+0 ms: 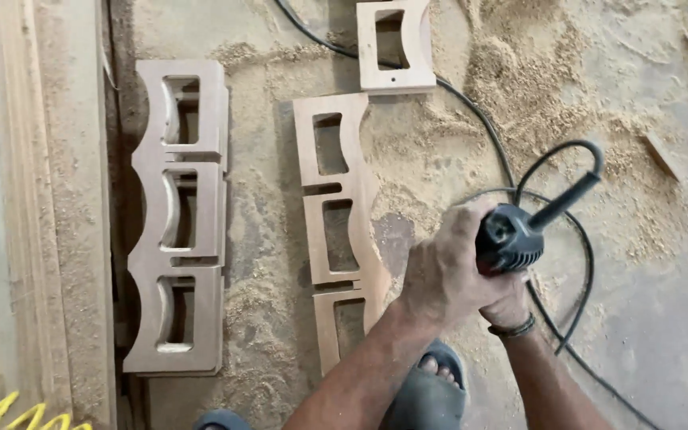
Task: Using a handheld power router to shape the edges of decorative wooden panels on a workshop floor.
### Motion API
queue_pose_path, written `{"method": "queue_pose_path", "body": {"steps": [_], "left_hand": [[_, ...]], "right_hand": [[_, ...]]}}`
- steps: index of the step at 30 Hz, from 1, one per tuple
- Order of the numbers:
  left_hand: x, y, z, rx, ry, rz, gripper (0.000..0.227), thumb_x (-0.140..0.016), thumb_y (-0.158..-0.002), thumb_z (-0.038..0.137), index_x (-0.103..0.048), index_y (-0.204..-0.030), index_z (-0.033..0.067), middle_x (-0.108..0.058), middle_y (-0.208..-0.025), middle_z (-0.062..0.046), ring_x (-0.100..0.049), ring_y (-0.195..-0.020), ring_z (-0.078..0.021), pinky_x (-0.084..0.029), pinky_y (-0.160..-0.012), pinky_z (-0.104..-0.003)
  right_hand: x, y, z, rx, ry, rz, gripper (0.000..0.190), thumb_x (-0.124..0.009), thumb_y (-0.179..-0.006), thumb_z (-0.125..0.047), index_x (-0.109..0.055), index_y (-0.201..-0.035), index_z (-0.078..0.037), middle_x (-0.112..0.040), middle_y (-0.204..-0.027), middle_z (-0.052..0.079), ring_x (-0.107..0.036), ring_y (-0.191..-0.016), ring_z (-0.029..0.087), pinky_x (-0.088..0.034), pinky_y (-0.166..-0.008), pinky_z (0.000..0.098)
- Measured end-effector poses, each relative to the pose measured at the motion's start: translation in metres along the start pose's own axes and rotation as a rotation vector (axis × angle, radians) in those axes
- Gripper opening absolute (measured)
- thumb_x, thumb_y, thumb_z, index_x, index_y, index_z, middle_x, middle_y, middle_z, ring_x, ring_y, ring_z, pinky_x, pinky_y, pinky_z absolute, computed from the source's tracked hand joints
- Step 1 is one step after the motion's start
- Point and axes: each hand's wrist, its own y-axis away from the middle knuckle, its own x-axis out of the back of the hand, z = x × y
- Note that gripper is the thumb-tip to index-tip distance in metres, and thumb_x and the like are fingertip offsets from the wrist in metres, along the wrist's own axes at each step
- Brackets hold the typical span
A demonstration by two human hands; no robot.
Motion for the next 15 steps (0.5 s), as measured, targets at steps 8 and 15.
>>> {"method": "queue_pose_path", "body": {"steps": [8, 15], "left_hand": [[0.080, -0.017, -0.010, -0.190, 0.333, -0.257, 0.040, -0.061, -0.099, 0.040, -0.057, -0.137, 0.0287, -0.070, -0.121, -0.017, -0.072, -0.115, -0.0420, -0.061, -0.096, -0.052], [0.126, -0.037, -0.019, -0.280, 0.164, -0.366, 0.026, -0.062, -0.097, 0.029, -0.063, -0.123, 0.0234, -0.077, -0.103, -0.014, -0.076, -0.105, -0.0377, -0.061, -0.091, -0.051]], "right_hand": [[-0.055, 0.016, 0.030, 0.069, 0.008, -0.263, 0.057, -0.090, -0.071, -0.004, -0.058, -0.117, -0.008, -0.065, -0.097, 0.014, -0.070, -0.092, 0.028, -0.055, -0.085, 0.0401], [-0.091, 0.029, 0.027, 0.176, -0.010, -0.449, 0.057, -0.093, -0.067, -0.004, -0.061, -0.114, -0.005, -0.066, -0.101, 0.014, -0.070, -0.098, 0.027, -0.052, -0.091, 0.0382]]}}
